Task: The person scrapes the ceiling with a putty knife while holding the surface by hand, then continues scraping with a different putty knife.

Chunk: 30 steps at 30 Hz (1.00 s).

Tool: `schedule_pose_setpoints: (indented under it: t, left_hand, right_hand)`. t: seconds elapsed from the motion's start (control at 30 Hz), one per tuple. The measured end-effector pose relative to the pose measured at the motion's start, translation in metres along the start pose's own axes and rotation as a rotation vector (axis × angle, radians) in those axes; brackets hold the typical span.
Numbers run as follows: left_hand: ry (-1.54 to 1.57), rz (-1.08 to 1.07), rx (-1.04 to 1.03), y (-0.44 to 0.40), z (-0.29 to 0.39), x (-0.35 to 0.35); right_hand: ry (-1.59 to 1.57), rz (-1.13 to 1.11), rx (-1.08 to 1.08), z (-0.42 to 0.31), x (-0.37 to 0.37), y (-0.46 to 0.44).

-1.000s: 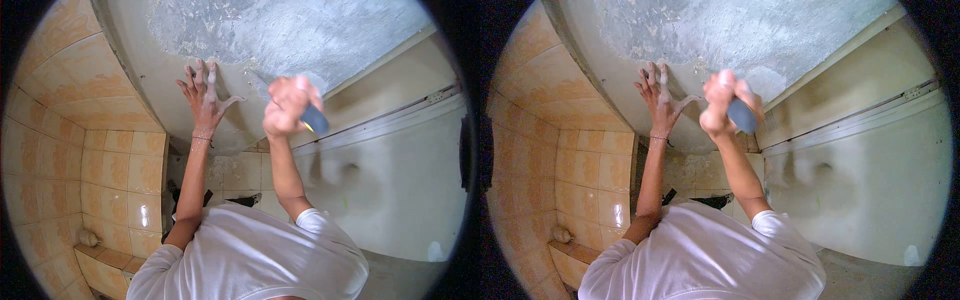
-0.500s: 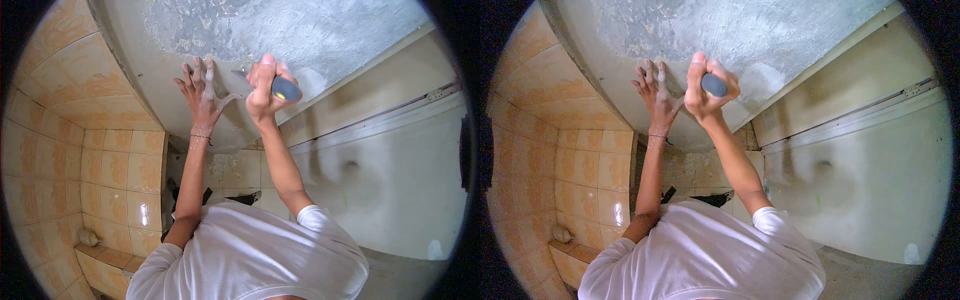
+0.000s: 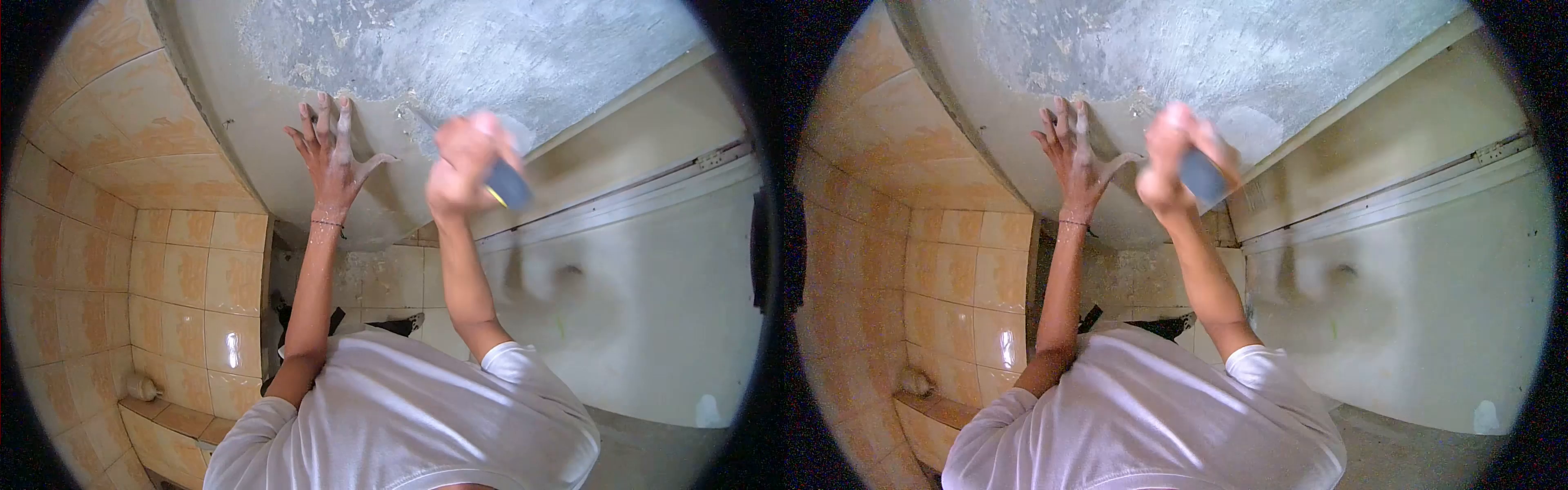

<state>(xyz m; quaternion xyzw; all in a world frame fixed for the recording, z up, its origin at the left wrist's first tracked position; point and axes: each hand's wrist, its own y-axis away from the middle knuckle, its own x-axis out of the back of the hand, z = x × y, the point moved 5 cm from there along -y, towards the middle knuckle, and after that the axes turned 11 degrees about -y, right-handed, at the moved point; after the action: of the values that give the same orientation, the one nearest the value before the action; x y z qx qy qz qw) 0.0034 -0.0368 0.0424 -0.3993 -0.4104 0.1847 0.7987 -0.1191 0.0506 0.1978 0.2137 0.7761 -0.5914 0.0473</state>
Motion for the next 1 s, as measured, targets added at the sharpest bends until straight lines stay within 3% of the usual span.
schedule_pose_setpoints:
  t: [0.03, 0.07, 0.1, 0.17, 0.2, 0.3, 0.43, 0.5, 0.57, 0.63, 0.67, 0.7, 0.77, 0.8, 0.83, 0.93, 1.0]
  left_hand:
    - [0.01, -0.007, -0.005, 0.001, 0.001, -0.001]
    - [0.015, -0.011, -0.009, 0.004, 0.003, 0.0]
    - [0.012, -0.011, -0.003, 0.004, 0.004, 0.0]
    - [-0.005, 0.012, 0.016, -0.003, 0.001, -0.001]
    - [-0.003, 0.007, 0.014, -0.003, 0.001, -0.003]
    - [0.019, -0.013, 0.015, 0.004, -0.001, -0.003]
    - [0.03, 0.012, 0.01, 0.002, 0.001, -0.001]
    - [-0.014, 0.002, -0.008, 0.002, 0.001, -0.003]
    - [-0.058, -0.012, -0.029, 0.003, 0.0, -0.002]
    - [-0.06, -0.008, -0.026, 0.003, 0.002, -0.001]
    - [-0.055, -0.008, -0.027, 0.003, 0.004, -0.001]
    - [-0.046, -0.011, -0.024, 0.003, 0.005, 0.0]
    - [-0.049, -0.002, -0.008, 0.0, 0.0, 0.0]
    - [-0.05, 0.008, -0.019, 0.001, 0.0, 0.0]
    - [-0.048, 0.01, -0.032, 0.003, 0.001, 0.0]
    - [-0.037, 0.008, -0.031, 0.003, 0.002, 0.001]
    - [0.012, 0.009, -0.012, 0.005, 0.002, 0.001]
  right_hand:
    - [0.21, 0.001, 0.076, 0.012, 0.0, 0.01]
    - [0.058, 0.094, -0.283, 0.038, 0.005, 0.023]
    - [0.059, 0.097, -0.28, 0.032, 0.008, 0.023]
    - [0.055, 0.06, -0.038, 0.003, 0.006, 0.022]
    - [-0.099, 0.135, -0.042, -0.012, 0.0, 0.016]
    - [0.002, -0.062, 0.07, -0.02, -0.001, -0.002]
    - [0.151, 0.058, -0.08, 0.006, 0.006, 0.014]
    - [-0.25, 0.158, -0.037, -0.014, 0.016, 0.008]
    - [-0.288, 0.098, -0.05, -0.006, 0.02, 0.005]
    - [0.091, 0.07, 0.095, 0.017, 0.02, 0.016]
    - [0.015, 0.111, -0.144, 0.029, 0.019, 0.023]
    - [0.016, 0.111, -0.144, 0.024, 0.019, 0.023]
    - [-0.118, 0.202, 0.01, -0.001, 0.019, 0.018]
    - [-0.271, 0.14, -0.038, -0.017, 0.014, 0.006]
    - [-0.233, 0.19, -0.062, -0.027, 0.017, 0.003]
    - [-0.069, 0.058, 0.117, -0.01, 0.008, 0.004]
    - [-0.004, 0.226, -0.211, 0.015, 0.004, 0.015]
